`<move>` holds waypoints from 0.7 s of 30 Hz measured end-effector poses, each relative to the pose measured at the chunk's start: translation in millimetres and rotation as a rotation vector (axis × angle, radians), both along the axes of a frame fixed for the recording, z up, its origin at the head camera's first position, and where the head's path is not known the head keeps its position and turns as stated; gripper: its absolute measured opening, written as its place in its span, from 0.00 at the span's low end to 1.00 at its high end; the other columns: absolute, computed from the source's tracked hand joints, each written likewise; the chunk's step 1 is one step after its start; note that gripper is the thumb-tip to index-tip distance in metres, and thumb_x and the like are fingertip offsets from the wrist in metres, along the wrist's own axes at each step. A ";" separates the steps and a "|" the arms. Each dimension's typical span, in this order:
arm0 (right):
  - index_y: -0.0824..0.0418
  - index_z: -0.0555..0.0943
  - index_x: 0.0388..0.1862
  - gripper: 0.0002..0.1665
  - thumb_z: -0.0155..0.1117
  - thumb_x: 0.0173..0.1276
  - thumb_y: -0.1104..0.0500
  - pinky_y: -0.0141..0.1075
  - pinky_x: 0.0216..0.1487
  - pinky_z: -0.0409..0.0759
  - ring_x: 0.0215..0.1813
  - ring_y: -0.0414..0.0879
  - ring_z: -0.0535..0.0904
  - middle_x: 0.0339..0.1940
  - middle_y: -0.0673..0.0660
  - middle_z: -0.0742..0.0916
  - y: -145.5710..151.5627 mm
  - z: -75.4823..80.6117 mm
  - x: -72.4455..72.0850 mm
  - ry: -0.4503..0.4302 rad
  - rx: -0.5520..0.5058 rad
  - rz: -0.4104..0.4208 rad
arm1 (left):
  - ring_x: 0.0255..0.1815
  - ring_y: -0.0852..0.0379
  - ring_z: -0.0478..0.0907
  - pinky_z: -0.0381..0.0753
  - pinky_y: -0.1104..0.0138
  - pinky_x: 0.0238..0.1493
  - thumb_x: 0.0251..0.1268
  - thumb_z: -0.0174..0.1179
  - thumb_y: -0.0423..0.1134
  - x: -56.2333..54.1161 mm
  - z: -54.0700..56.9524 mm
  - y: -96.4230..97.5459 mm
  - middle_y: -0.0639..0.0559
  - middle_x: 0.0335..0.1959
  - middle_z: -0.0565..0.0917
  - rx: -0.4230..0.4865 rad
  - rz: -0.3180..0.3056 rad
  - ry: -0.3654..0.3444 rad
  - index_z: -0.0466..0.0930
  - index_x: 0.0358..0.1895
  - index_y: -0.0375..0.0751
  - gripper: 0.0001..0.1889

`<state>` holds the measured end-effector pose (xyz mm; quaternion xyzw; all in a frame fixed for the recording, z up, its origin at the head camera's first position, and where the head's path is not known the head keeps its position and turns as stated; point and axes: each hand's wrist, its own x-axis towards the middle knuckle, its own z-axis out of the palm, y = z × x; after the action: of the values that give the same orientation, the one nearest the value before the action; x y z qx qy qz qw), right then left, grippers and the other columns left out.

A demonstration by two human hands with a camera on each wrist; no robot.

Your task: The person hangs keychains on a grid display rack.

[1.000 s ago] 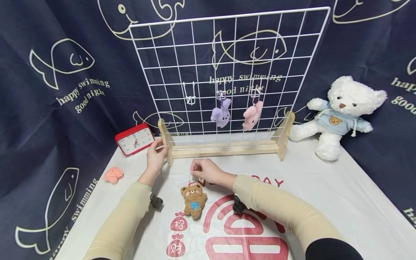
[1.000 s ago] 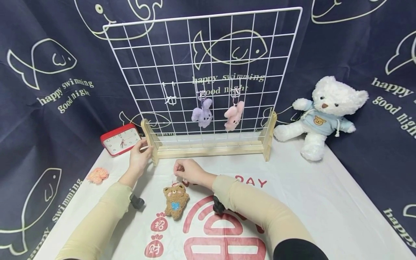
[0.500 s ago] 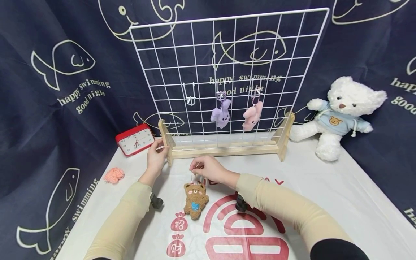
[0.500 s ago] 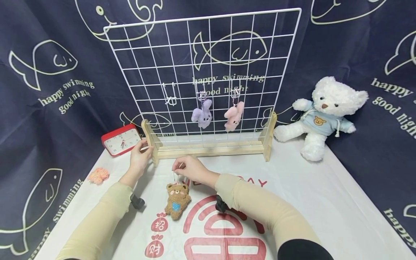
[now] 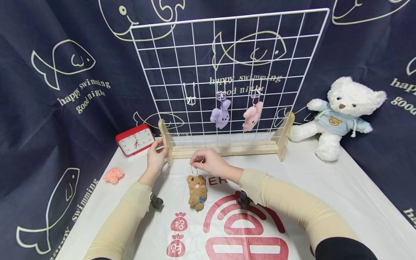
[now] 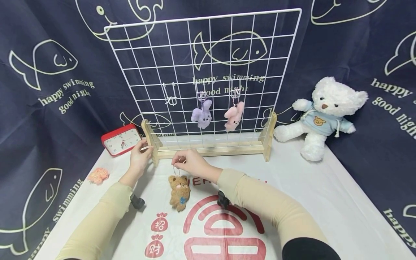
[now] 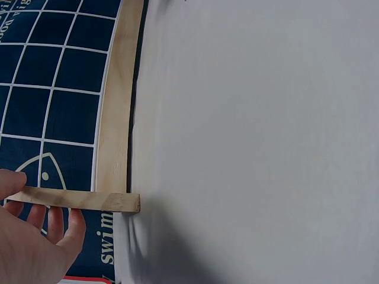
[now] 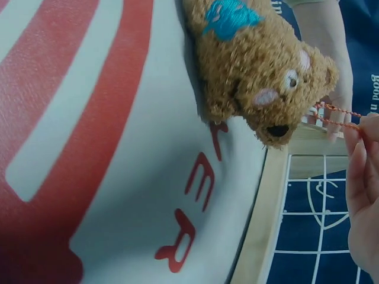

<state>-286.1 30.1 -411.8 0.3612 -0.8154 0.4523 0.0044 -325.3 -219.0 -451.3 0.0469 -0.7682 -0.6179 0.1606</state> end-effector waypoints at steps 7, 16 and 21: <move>0.62 0.87 0.36 0.03 0.69 0.67 0.68 0.33 0.40 0.84 0.35 0.39 0.82 0.32 0.50 0.89 2.0 7.3 -4.4 0.023 -0.049 0.020 | 0.57 0.40 0.79 0.83 0.62 0.55 0.70 0.61 0.27 0.1 0.4 0.7 0.35 0.58 0.80 0.011 -0.003 -0.002 0.76 0.64 0.33 0.20; 0.61 0.87 0.35 0.04 0.70 0.66 0.69 0.32 0.38 0.84 0.34 0.38 0.82 0.31 0.51 0.89 2.5 19.8 -8.1 0.068 -0.068 0.021 | 0.58 0.40 0.78 0.83 0.64 0.55 0.71 0.60 0.28 -0.6 0.0 -0.1 0.35 0.59 0.79 0.019 -0.009 -0.009 0.75 0.65 0.34 0.21; 0.61 0.87 0.35 0.05 0.69 0.65 0.69 0.32 0.37 0.84 0.34 0.37 0.82 0.32 0.50 0.89 2.0 26.3 -9.5 0.105 -0.072 0.036 | 0.58 0.40 0.78 0.82 0.66 0.55 0.71 0.61 0.28 -0.4 0.4 0.0 0.35 0.59 0.79 0.019 -0.006 -0.014 0.76 0.65 0.34 0.20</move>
<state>-295.6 32.1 -385.5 0.3986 -0.7908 0.4616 0.0520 -325.6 -219.0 -450.9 0.0505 -0.7636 -0.6253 0.1532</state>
